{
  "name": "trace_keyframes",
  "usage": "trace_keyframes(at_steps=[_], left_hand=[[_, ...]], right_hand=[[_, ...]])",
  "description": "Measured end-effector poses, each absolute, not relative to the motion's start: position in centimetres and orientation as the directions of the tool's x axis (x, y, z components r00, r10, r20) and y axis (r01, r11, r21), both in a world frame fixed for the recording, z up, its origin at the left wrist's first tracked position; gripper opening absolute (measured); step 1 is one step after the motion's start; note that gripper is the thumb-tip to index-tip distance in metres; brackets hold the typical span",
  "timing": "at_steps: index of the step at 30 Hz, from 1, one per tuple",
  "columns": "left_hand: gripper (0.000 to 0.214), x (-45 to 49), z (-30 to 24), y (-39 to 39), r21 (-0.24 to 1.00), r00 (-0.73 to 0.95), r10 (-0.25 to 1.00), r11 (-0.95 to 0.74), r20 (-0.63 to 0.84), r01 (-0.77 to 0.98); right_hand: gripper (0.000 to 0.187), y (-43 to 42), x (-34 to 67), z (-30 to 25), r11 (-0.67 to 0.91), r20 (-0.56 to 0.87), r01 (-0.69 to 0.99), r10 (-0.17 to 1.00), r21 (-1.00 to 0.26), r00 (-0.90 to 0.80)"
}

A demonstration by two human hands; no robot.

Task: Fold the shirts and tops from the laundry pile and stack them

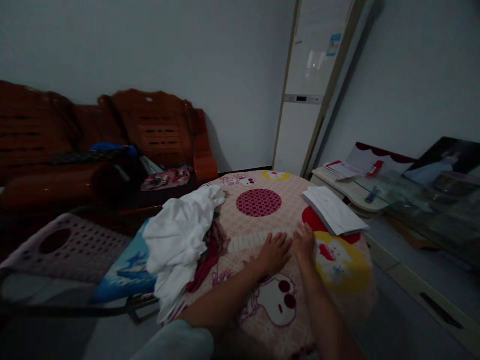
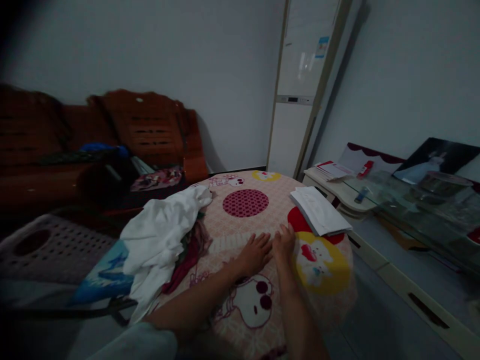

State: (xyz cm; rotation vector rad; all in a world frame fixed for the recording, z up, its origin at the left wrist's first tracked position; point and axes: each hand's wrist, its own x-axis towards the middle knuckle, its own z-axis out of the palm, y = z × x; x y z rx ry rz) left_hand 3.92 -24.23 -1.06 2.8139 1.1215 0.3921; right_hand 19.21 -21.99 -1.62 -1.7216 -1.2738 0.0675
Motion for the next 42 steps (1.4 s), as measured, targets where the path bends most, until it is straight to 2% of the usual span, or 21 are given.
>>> trace_keyframes(at_steps=[3,7,15,18,21,24,29,33,37,42], left_hand=[[0.054,1.8,-1.1,-27.2,0.189,0.701,0.684,-0.73,0.201,0.657],[0.054,-0.7,-1.1,-30.2,0.192,0.697,0.683,-0.73,0.217,0.656],[0.053,-3.3,-0.8,-33.3,0.229,0.682,0.676,-0.736,0.278,0.637],[0.054,-3.9,-1.0,-33.8,0.306,0.6,0.717,-0.696,0.356,0.65],[0.06,-4.7,-1.2,-33.8,0.384,0.393,0.794,-0.58,0.464,0.718],[0.063,-6.0,-0.3,-33.4,0.407,0.173,0.829,-0.43,0.532,0.806],[0.056,-9.8,3.5,-32.8,0.371,-0.069,0.792,-0.205,0.607,0.906],[0.049,-12.6,5.0,-32.0,0.461,-0.249,0.748,-0.085,0.615,0.883],[0.045,-13.8,4.8,-31.0,0.528,-0.308,0.781,-0.033,0.543,0.848],[0.038,-12.8,5.5,-30.6,0.499,-0.241,0.837,-0.044,0.491,0.865]], right_hand=[[0.042,-22.9,16.5,-3.1,0.07,0.385,0.727,0.881,-0.683,0.276],[0.04,-24.0,15.6,-4.3,0.163,0.327,0.775,0.943,-0.61,0.06],[0.04,-26.7,16.2,-4.7,0.39,0.445,0.867,0.865,-0.309,-0.231],[0.041,-27.9,16.3,-4.6,0.396,0.46,0.874,0.855,-0.28,-0.24],[0.04,-28.7,16.2,-4.6,0.389,0.483,0.875,0.848,-0.288,-0.218],[0.039,-28.8,16.3,-4.7,0.386,0.491,0.868,0.848,-0.311,-0.201],[0.039,-28.3,16.5,-5.1,0.411,0.5,0.848,0.84,-0.335,-0.21],[0.039,-28.3,16.6,-5.3,0.387,0.502,0.844,0.848,-0.371,-0.168],[0.038,-28.4,16.5,-5.1,0.386,0.49,0.83,0.857,-0.403,-0.16],[0.037,-28.7,16.3,-4.7,0.365,0.489,0.818,0.864,-0.444,-0.12]])
